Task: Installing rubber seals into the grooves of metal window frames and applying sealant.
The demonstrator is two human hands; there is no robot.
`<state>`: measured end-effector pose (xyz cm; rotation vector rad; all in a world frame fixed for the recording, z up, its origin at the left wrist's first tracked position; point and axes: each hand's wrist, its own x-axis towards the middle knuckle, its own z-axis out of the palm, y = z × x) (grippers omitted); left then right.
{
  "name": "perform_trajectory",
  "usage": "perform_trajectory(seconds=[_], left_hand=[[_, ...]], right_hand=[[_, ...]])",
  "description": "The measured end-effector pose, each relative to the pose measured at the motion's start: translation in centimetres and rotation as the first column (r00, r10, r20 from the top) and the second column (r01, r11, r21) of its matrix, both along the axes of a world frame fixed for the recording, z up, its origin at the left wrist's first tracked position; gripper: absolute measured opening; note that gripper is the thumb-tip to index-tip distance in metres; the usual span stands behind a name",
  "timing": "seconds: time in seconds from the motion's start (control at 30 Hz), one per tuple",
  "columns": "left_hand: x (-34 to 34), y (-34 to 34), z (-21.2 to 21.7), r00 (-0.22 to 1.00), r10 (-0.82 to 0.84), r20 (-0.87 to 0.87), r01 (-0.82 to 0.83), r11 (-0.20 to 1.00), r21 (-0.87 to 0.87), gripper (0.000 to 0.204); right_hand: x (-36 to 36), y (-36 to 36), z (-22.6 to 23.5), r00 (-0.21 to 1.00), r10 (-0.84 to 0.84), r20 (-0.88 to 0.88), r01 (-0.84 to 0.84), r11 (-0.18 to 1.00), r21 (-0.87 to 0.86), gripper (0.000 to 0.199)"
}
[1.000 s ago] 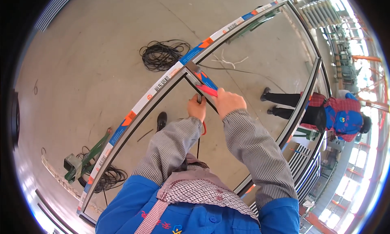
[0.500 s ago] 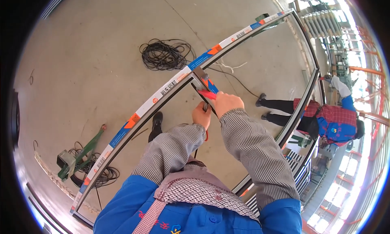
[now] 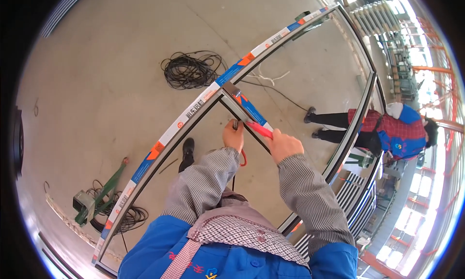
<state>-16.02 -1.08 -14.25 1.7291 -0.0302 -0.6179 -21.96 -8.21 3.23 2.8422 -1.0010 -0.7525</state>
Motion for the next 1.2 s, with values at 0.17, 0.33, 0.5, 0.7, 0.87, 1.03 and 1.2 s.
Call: perform_trajectory(seconds=[0.17, 0.33, 0.5, 0.7, 0.87, 1.03, 1.2], left_hand=[[-0.3, 0.5, -1.4, 0.998, 0.011, -0.062, -0.023, 0.979, -0.204, 0.027], [-5.8, 2.8, 3.3, 0.728, -0.573, -0.376, 0.422, 0.807, -0.413, 0.022], [-15.1, 1.2, 13.9, 0.144, -0.975, -0.171, 0.783, 0.218, -0.582, 0.020], [-25.1, -0.2, 18.2, -0.339, -0.926, -0.164, 0.784, -0.181, -0.594, 0.022], [-33.3, 2.1, 17.9, -0.663, -0.734, -0.144, 0.704, -0.547, -0.454, 0.020], [-36.9, 3.5, 17.3, -0.912, -0.383, -0.144, 0.409, -0.839, -0.359, 0.026], [-39.7, 9.0, 16.5, -0.947, 0.133, -0.292, -0.005, -0.917, -0.398, 0.025]], right_hand=[[-9.4, 1.8, 0.2, 0.944, -0.259, 0.202, 0.262, 0.965, 0.013, 0.031], [-20.6, 5.8, -2.1, 0.202, -0.938, 0.283, 0.349, 0.339, 0.874, 0.017], [-27.8, 11.3, -2.2, -0.350, -0.931, 0.101, -0.046, 0.125, 0.991, 0.029], [-36.8, 19.5, -3.7, -0.541, -0.838, 0.067, -0.081, 0.131, 0.988, 0.022], [-39.8, 29.5, -6.9, -0.705, -0.678, 0.206, 0.189, 0.100, 0.977, 0.022], [-33.4, 39.9, -12.0, -0.829, -0.299, 0.472, 0.539, -0.210, 0.815, 0.037], [-20.8, 45.4, -13.4, -0.907, 0.254, 0.335, 0.049, -0.728, 0.684, 0.037]])
